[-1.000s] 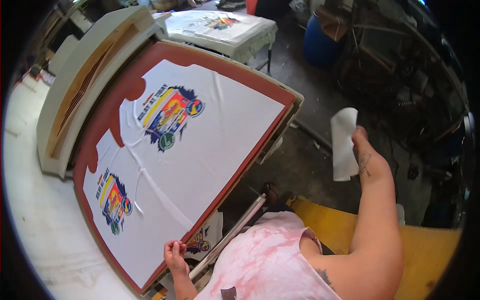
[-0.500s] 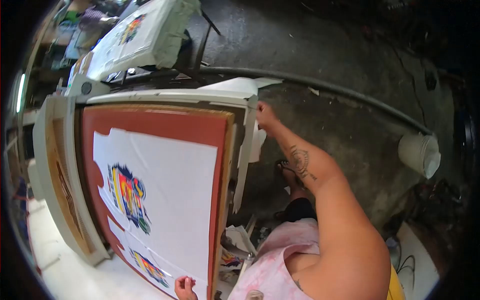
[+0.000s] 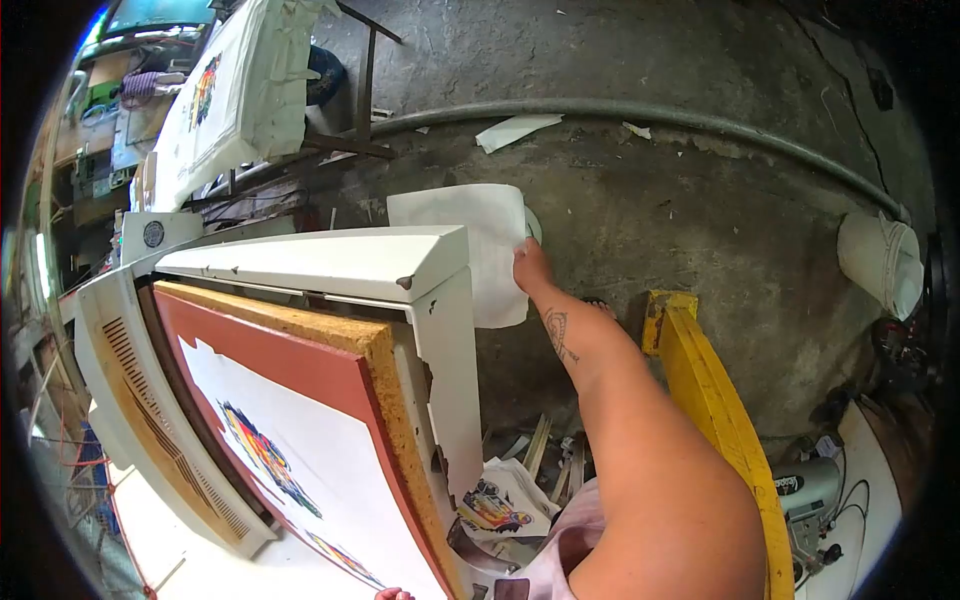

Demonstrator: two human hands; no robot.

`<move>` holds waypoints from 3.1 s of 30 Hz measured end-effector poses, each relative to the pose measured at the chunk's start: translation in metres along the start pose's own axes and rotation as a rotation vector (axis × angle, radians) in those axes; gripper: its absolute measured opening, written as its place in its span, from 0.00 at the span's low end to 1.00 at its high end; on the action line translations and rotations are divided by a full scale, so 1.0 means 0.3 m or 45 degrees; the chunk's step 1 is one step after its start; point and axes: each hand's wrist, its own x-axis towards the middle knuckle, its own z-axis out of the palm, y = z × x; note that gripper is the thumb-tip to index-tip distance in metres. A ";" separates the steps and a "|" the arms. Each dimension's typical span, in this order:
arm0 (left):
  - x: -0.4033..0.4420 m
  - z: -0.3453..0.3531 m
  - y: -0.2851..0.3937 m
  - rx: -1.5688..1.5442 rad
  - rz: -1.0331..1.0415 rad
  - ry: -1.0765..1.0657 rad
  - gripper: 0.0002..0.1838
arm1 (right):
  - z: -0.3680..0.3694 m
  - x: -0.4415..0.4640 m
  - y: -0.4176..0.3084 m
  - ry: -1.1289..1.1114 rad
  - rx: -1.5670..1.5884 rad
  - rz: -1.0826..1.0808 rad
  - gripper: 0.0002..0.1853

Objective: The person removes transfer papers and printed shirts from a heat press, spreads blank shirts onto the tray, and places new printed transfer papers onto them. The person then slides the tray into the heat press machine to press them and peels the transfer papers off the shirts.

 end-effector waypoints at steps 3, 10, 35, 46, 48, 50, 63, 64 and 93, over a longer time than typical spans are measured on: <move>0.018 0.003 -0.011 0.068 0.049 -0.042 0.11 | -0.024 -0.029 -0.012 0.036 -0.060 0.049 0.23; 0.025 0.040 -0.243 -0.023 0.185 0.067 0.13 | -0.219 -0.201 0.142 0.012 -0.387 -0.077 0.25; -0.108 0.091 -1.913 -0.463 -1.249 1.055 0.20 | 0.327 -2.136 0.134 -0.593 -1.466 -1.958 0.20; -0.041 0.093 -2.230 -0.655 -0.635 1.359 0.10 | 0.380 -2.243 0.099 -1.112 -0.694 -1.050 0.12; -0.117 0.003 -2.222 -0.838 -0.398 1.662 0.09 | 0.344 -2.339 0.014 -1.318 -0.283 -0.880 0.10; -0.185 -0.114 -2.256 -1.270 -0.167 1.774 0.07 | 0.281 -2.414 -0.105 -1.608 -0.100 -0.826 0.07; -0.956 -0.522 -1.540 -1.723 1.112 1.695 0.13 | -0.548 -2.278 -0.916 -1.727 0.635 -2.051 0.05; -0.932 -0.536 -1.362 -1.665 0.856 1.964 0.15 | -0.628 -2.246 -0.988 -1.701 0.634 -2.148 0.06; -0.224 -0.563 -0.425 -2.047 0.894 1.337 0.24 | -0.287 -1.691 -1.534 -1.416 0.335 -1.492 0.19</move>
